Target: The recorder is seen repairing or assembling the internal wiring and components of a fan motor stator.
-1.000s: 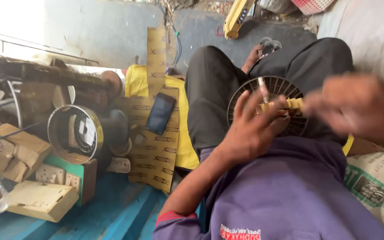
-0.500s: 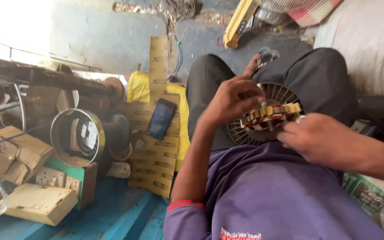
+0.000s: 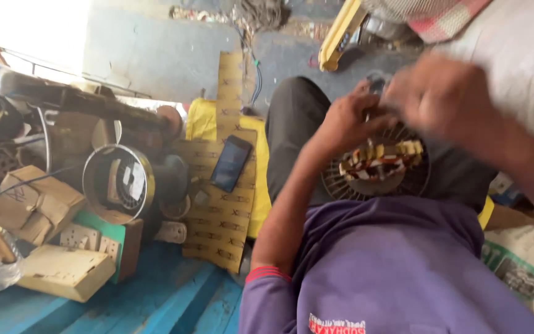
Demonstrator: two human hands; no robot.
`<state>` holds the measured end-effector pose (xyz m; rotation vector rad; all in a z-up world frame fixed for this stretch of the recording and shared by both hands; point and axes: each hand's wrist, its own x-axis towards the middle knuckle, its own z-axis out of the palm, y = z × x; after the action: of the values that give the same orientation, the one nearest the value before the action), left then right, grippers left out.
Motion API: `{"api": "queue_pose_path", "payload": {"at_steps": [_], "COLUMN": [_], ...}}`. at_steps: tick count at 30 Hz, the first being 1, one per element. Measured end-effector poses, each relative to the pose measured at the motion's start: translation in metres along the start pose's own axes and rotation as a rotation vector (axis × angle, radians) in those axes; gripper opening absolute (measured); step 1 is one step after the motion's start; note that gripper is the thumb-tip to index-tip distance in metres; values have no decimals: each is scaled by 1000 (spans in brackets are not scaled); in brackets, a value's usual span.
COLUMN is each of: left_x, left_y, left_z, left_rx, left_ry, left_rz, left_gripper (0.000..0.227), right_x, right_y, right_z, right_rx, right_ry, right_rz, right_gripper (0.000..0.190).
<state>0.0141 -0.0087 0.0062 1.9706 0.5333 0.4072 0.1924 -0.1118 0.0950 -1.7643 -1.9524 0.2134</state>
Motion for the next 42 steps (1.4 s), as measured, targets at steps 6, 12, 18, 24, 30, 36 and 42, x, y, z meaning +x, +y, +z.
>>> {"api": "queue_pose_path", "payload": {"at_steps": [6,12,18,24,30,36,42], "left_x": [-34,-101,-106,-62,-3,-53,-72], "left_y": [37,58,56,82,-30,52,76], "left_z": [-28,12,15,6,1,-3,3], "left_rx": [-140,492,471,-133,108,-95,211], "left_ry": [-183,83,58,291,-159,78,295], "left_rz": [-44,330,319,42,85,135,453], "left_gripper": [22,27,34,11,13,13,14], "right_x": [-118,-72,-69,-40,-16,-77,-61], "right_y": [-25,14,35,59,-18,-24,55], "right_z": [28,-23,25,73,12,-10,58], "right_rx": [12,453,481,191,-84,296,341], "right_ry": [-773,-559,-385,-246,-56,-294,-133], "right_rz": [-186,305,282,222,-114,-172,242], "right_gripper": [12,22,21,9,23,11,16]}}
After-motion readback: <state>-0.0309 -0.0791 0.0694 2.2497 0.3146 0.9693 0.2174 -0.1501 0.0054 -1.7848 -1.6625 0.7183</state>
